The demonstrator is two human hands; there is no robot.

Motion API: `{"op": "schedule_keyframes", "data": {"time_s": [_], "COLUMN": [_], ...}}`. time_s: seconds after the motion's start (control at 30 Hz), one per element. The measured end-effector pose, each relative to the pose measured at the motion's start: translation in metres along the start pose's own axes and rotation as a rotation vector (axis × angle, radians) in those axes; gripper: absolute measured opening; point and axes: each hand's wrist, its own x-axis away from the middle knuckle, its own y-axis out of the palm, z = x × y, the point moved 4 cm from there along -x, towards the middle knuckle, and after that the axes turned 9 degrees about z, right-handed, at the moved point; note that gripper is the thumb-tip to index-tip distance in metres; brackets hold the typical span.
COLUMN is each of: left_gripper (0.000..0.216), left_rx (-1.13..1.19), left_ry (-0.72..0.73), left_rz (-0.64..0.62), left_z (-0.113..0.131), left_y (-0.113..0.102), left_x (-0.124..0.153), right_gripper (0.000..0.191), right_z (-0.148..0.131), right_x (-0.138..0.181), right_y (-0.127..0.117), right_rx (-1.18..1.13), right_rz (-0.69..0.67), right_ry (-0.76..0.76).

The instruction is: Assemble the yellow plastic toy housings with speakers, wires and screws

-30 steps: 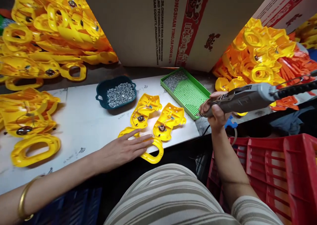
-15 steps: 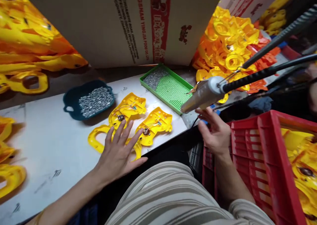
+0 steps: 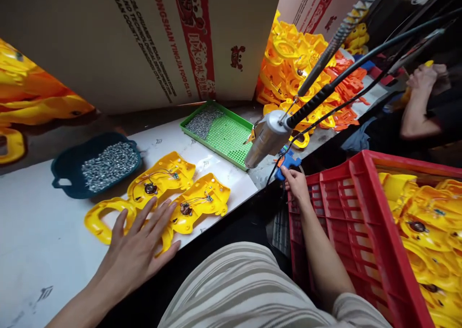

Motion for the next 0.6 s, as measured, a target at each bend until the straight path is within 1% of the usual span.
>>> {"op": "schedule_keyframes", "data": {"time_s": [0.17, 0.27, 0.37, 0.5, 0.6], "left_gripper": [0.089, 0.090, 0.090, 0.091, 0.086], "left_rx": [-0.028, -0.042, -0.045, -0.046, -0.046], "left_ry": [-0.039, -0.027, -0.020, -0.019, -0.036], "left_rz": [-0.059, -0.031, -0.003, -0.021, -0.052], "left_z": [-0.009, -0.012, -0.014, -0.015, -0.018], "left_y": [-0.004, -0.008, -0.010, -0.011, -0.012], "left_x": [0.009, 0.015, 0.019, 0.021, 0.024], "right_gripper": [0.050, 0.045, 0.042, 0.039, 0.034], "right_z": [0.006, 0.014, 0.018, 0.010, -0.004], "right_x": [-0.001, 0.009, 0.024, 0.042, 0.060], "right_y": [-0.002, -0.003, -0.003, -0.008, -0.021], "right_rx": [-0.155, -0.306, -0.421, -0.521, -0.646], "right_rz": [-0.023, 0.004, -0.024, -0.047, -0.080], "right_ry": [0.016, 0.014, 0.018, -0.017, -0.082]}}
